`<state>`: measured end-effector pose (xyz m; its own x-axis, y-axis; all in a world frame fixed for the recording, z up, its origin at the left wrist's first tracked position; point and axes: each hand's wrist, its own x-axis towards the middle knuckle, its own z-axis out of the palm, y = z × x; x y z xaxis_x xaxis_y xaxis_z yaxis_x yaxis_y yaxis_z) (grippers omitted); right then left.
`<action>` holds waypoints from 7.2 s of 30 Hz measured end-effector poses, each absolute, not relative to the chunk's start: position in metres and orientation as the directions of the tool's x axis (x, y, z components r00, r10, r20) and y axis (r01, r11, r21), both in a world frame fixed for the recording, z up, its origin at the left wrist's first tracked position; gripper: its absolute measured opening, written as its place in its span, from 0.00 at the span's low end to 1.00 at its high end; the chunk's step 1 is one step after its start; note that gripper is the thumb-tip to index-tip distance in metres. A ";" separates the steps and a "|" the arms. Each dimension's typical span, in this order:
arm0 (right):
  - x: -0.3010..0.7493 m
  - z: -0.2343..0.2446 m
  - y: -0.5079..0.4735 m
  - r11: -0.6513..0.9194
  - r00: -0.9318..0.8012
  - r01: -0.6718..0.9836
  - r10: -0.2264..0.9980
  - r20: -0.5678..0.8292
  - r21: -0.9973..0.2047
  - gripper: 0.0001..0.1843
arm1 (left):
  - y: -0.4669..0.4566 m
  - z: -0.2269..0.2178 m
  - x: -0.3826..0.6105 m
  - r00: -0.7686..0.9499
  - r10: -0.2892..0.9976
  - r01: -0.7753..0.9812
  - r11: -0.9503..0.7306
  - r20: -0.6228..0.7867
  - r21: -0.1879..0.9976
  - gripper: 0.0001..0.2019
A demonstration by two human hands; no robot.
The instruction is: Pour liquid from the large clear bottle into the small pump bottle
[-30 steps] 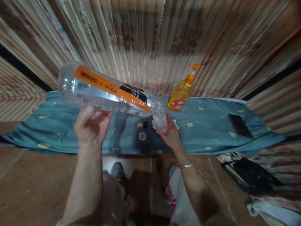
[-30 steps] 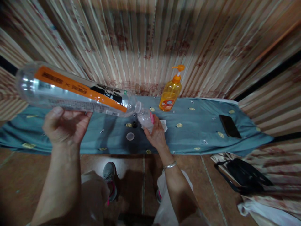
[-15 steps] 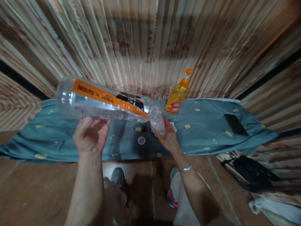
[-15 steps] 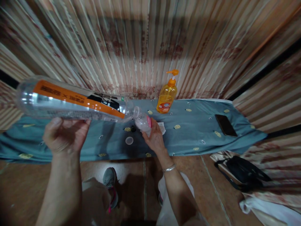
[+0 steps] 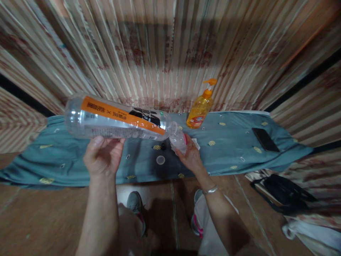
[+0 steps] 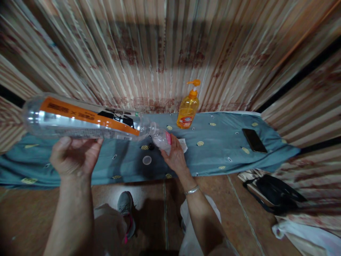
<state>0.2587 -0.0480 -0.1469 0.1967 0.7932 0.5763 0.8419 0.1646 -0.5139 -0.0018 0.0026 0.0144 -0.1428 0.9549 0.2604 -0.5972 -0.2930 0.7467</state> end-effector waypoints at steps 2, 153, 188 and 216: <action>0.259 -0.147 -0.048 0.164 0.199 0.841 0.792 0.577 -0.515 0.40 | 0.003 0.014 -0.002 -0.147 0.957 -0.613 -0.288 0.251 0.736 0.13; 0.272 -0.129 -0.047 0.101 0.141 0.862 0.893 0.426 -0.497 0.42 | 0.005 0.008 -0.008 -0.130 0.956 -0.659 -0.280 0.262 0.698 0.17; 0.273 -0.127 -0.048 0.080 0.153 0.860 0.902 0.405 -0.504 0.42 | 0.002 0.008 0.000 -0.122 0.965 -0.649 -0.253 0.230 0.717 0.17; 0.274 -0.127 -0.048 0.065 0.168 0.865 0.897 0.410 -0.497 0.42 | 0.004 0.005 0.002 -0.125 0.971 -0.660 -0.236 0.206 0.713 0.17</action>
